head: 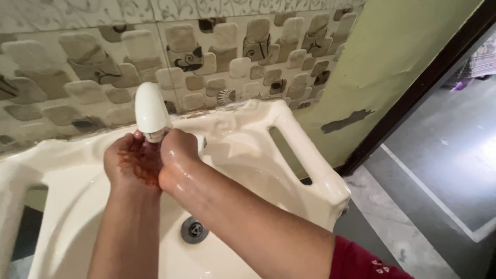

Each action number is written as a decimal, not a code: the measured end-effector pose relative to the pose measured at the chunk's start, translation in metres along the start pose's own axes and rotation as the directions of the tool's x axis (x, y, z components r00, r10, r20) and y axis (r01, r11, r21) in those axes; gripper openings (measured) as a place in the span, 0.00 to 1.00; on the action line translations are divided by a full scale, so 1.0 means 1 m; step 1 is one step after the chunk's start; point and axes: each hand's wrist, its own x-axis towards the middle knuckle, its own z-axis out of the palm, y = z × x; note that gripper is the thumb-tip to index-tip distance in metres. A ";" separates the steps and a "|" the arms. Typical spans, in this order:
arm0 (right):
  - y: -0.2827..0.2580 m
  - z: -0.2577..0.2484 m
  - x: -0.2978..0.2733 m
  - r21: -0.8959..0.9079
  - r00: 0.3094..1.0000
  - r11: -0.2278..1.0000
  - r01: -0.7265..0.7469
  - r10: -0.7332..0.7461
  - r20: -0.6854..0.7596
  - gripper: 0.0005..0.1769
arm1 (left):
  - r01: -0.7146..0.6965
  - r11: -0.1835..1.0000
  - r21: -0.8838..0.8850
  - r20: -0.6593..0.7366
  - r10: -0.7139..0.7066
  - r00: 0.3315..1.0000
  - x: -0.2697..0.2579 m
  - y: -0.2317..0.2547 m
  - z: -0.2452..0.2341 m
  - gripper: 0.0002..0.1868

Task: The person washes their hands under running water at a bathroom sink, rubbing them together to remove henna dye. They then dry their hands with a towel.

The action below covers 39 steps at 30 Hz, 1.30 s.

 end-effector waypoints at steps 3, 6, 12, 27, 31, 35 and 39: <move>0.001 -0.002 0.006 0.042 0.999 0.999 -0.008 0.006 0.041 0.17 | 0.006 1.000 -0.009 -0.027 -0.006 1.000 0.004 -0.001 0.001 0.10; -0.002 -0.004 0.008 0.093 0.996 0.995 -0.034 0.026 0.080 0.16 | -0.029 1.000 -0.001 0.008 0.029 1.000 0.017 -0.010 -0.004 0.10; -0.006 -0.008 0.010 0.038 0.998 0.999 -0.016 0.018 -0.065 0.15 | -0.002 1.000 -0.010 0.056 0.002 0.998 0.016 -0.016 -0.004 0.10; 0.001 -0.043 0.011 0.130 1.000 0.991 0.018 -0.020 0.020 0.17 | 0.157 0.980 -0.125 0.300 -0.113 0.947 0.014 -0.054 -0.030 0.17; -0.015 -0.079 -0.009 0.138 0.998 0.989 0.047 -0.039 -0.059 0.11 | 0.139 0.990 0.010 0.019 -0.139 0.990 -0.038 -0.079 -0.004 0.17; -0.050 -0.053 -0.040 0.186 0.999 0.983 0.004 -0.012 0.040 0.12 | 0.080 0.995 0.062 0.170 -0.090 0.981 -0.064 -0.064 0.044 0.15; -0.089 0.017 -0.030 0.044 0.988 0.998 0.049 -0.055 0.145 0.11 | -0.136 0.955 0.264 0.323 0.046 0.945 -0.027 -0.019 0.103 0.09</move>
